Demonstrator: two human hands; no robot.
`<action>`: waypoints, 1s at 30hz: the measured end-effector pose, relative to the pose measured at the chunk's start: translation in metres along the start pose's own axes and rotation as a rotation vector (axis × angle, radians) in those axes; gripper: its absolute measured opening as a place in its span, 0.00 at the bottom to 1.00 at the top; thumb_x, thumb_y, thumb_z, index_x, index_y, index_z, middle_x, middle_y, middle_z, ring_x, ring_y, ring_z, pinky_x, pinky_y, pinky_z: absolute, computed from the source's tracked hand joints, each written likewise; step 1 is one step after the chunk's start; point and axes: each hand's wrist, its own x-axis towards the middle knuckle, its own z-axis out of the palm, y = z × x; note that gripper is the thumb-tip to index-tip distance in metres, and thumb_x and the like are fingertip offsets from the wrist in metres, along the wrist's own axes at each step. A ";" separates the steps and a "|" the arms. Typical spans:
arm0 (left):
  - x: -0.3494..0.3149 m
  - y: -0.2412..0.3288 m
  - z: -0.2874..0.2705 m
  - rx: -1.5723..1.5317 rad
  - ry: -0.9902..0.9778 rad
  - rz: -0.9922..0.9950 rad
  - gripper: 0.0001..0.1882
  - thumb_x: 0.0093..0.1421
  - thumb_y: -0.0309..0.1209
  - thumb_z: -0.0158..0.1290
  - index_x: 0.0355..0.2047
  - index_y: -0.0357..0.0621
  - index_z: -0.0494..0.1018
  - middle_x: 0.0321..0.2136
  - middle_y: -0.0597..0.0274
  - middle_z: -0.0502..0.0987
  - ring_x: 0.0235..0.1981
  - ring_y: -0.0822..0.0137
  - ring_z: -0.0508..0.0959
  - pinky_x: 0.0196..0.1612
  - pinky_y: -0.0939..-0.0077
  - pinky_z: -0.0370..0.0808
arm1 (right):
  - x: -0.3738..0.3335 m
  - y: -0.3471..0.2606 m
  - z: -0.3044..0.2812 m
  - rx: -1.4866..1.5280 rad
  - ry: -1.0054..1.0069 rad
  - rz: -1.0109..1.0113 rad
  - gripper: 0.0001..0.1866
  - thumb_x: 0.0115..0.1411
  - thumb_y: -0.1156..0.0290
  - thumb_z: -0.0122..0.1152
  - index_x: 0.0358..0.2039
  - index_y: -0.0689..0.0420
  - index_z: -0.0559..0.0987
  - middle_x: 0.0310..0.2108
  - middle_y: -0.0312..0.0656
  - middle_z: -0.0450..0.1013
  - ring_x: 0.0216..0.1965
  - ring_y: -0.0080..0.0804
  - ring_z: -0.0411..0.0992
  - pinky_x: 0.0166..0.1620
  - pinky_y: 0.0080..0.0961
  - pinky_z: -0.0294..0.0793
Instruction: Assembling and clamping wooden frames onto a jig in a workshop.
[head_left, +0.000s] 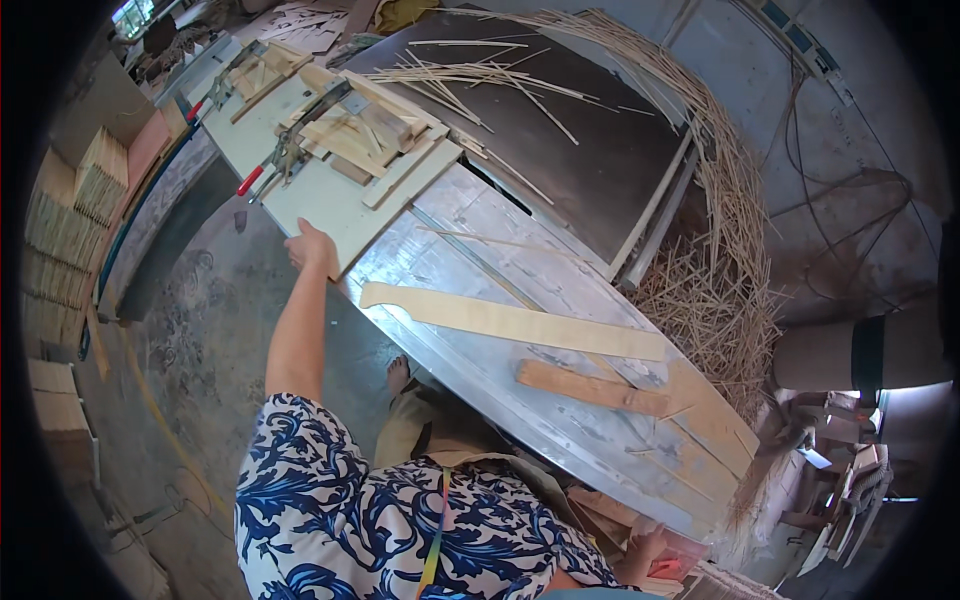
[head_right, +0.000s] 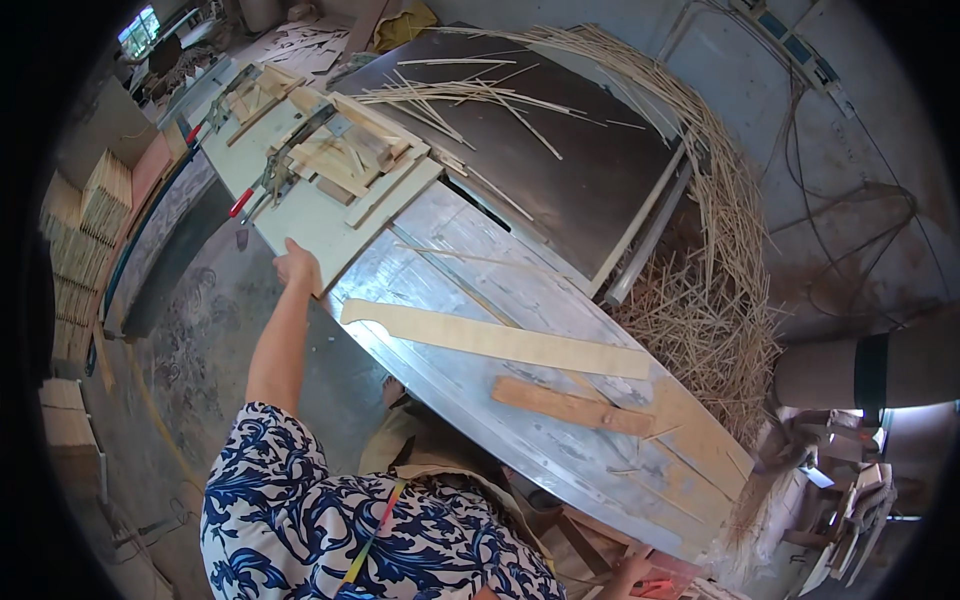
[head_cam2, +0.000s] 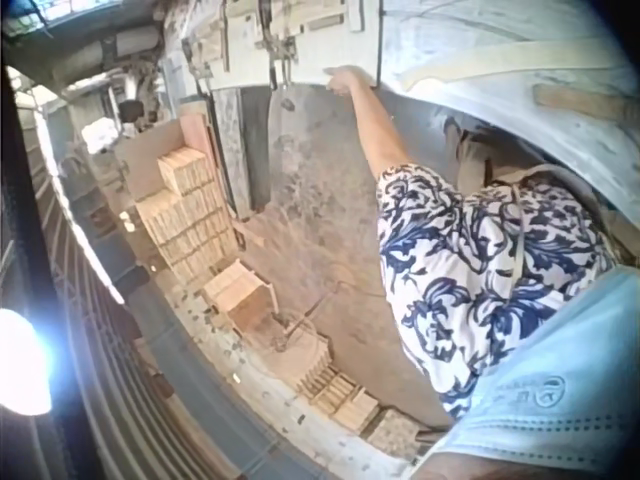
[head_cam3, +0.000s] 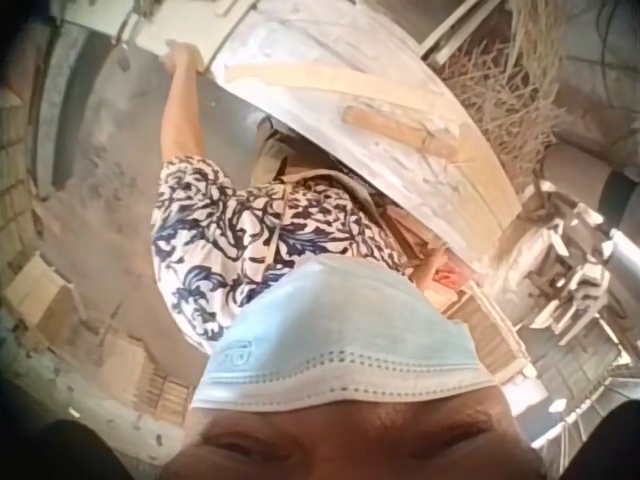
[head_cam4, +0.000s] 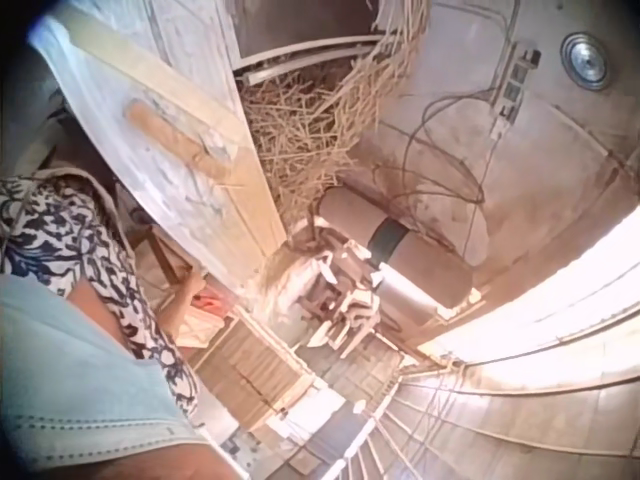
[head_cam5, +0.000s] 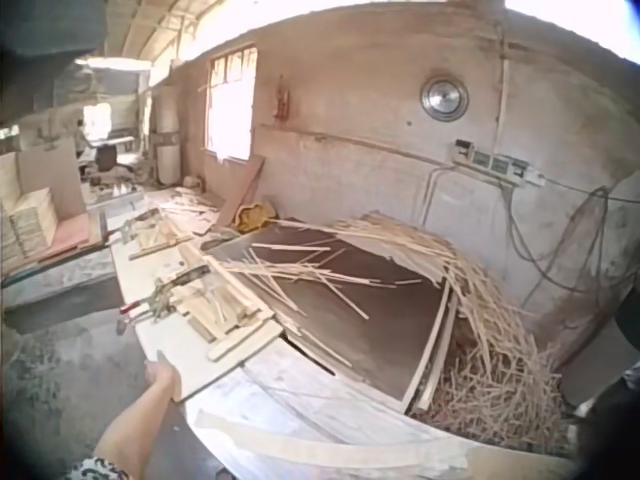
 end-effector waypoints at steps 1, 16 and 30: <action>-0.006 0.000 0.005 -0.003 -0.001 0.003 0.43 0.73 0.59 0.45 0.64 0.22 0.63 0.61 0.28 0.73 0.65 0.34 0.72 0.68 0.47 0.70 | 0.008 0.003 -0.006 0.315 0.186 0.222 0.33 0.75 0.43 0.53 0.56 0.66 0.75 0.35 0.52 0.81 0.27 0.40 0.78 0.30 0.33 0.78; -0.006 -0.031 0.023 -0.040 0.047 0.019 0.53 0.67 0.67 0.49 0.63 0.17 0.63 0.60 0.25 0.74 0.62 0.35 0.76 0.65 0.50 0.73 | 0.152 0.009 0.063 -1.010 0.406 0.239 0.25 0.76 0.63 0.36 0.65 0.63 0.72 0.57 0.58 0.79 0.55 0.58 0.79 0.55 0.48 0.81; 0.097 -0.064 0.036 -0.112 -0.354 0.387 0.34 0.75 0.34 0.44 0.79 0.52 0.49 0.52 0.47 0.82 0.48 0.53 0.83 0.52 0.60 0.82 | 0.121 0.003 0.045 -1.107 0.464 0.172 0.20 0.73 0.60 0.52 0.50 0.59 0.86 0.46 0.43 0.86 0.43 0.38 0.86 0.42 0.36 0.83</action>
